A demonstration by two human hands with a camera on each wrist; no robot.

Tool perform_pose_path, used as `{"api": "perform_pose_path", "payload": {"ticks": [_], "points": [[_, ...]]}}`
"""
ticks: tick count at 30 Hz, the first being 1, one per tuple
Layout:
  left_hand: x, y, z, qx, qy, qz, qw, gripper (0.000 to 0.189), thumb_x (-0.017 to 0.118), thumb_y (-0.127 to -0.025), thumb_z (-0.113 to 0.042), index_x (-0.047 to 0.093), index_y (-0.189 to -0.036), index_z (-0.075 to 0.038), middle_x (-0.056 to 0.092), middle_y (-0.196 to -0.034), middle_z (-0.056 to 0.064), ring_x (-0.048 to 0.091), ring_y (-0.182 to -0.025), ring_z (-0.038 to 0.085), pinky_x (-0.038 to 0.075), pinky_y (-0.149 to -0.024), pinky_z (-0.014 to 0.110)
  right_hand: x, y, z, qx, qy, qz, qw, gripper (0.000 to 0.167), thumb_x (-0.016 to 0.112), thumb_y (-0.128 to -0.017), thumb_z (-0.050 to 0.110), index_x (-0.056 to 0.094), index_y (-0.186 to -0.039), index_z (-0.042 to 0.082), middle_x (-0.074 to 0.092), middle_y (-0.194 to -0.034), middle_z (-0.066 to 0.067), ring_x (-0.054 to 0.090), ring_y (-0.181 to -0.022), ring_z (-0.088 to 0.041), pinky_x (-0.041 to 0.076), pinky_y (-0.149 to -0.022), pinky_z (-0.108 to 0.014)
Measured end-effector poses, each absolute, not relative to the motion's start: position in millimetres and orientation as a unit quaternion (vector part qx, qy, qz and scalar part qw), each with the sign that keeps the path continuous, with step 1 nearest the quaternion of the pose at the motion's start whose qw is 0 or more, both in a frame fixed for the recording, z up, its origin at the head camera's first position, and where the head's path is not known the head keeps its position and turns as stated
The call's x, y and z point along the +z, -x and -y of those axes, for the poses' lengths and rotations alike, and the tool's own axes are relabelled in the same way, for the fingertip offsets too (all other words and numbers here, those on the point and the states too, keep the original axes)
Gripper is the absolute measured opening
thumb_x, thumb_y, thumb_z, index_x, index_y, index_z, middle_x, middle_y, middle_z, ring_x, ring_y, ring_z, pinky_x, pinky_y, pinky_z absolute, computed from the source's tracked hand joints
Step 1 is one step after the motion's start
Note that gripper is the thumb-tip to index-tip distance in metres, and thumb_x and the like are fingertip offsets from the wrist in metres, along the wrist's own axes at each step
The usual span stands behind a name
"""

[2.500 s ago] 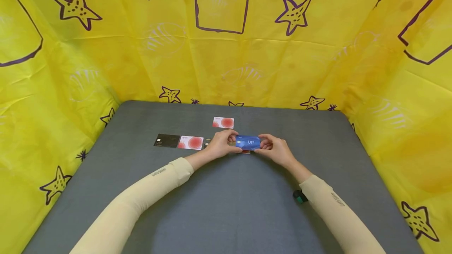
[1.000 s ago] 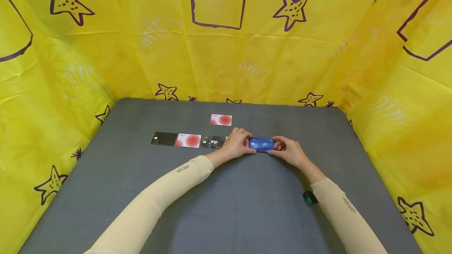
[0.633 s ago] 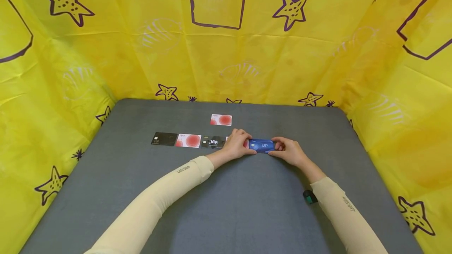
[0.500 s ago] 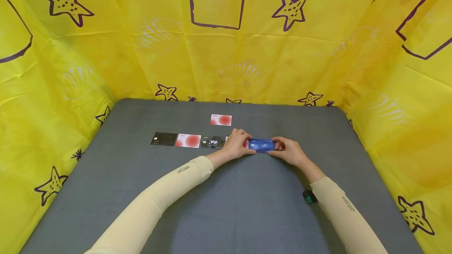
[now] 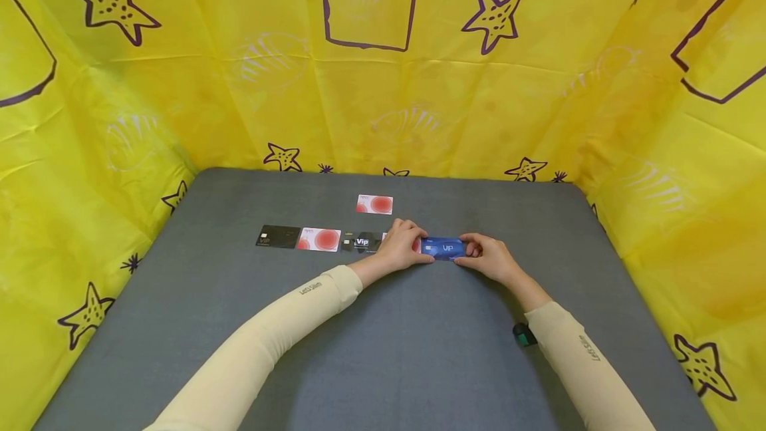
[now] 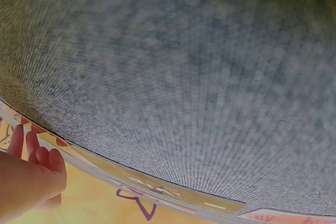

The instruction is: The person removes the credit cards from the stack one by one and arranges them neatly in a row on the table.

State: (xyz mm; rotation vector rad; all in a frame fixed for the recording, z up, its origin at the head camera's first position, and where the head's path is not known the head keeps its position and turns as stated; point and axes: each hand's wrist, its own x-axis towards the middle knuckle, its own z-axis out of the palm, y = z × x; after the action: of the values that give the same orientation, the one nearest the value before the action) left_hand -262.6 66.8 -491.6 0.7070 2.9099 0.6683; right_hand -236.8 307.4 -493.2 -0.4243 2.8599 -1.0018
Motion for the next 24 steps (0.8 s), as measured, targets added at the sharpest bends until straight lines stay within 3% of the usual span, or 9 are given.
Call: {"api": "perform_pose_path", "payload": {"ticks": [24], "points": [[-489.4, 262.5, -61.6, 0.247, -0.235, -0.939, 0.036, 0.057, 0.079, -0.078, -0.047, 0.065, -0.123, -0.015, 0.057, -0.117, 0.003, 0.041, -0.113, 0.018, 0.042, -0.088, 0.029, -491.7, 236.2, -306.3, -0.346, 0.142, -0.927, 0.029, 0.051, 0.081, -0.082, 0.026, 0.061, -0.122, 0.0, 0.061, -0.085, -0.004, 0.053, -0.076, -0.018, 0.043, -0.065, -0.023]]}}
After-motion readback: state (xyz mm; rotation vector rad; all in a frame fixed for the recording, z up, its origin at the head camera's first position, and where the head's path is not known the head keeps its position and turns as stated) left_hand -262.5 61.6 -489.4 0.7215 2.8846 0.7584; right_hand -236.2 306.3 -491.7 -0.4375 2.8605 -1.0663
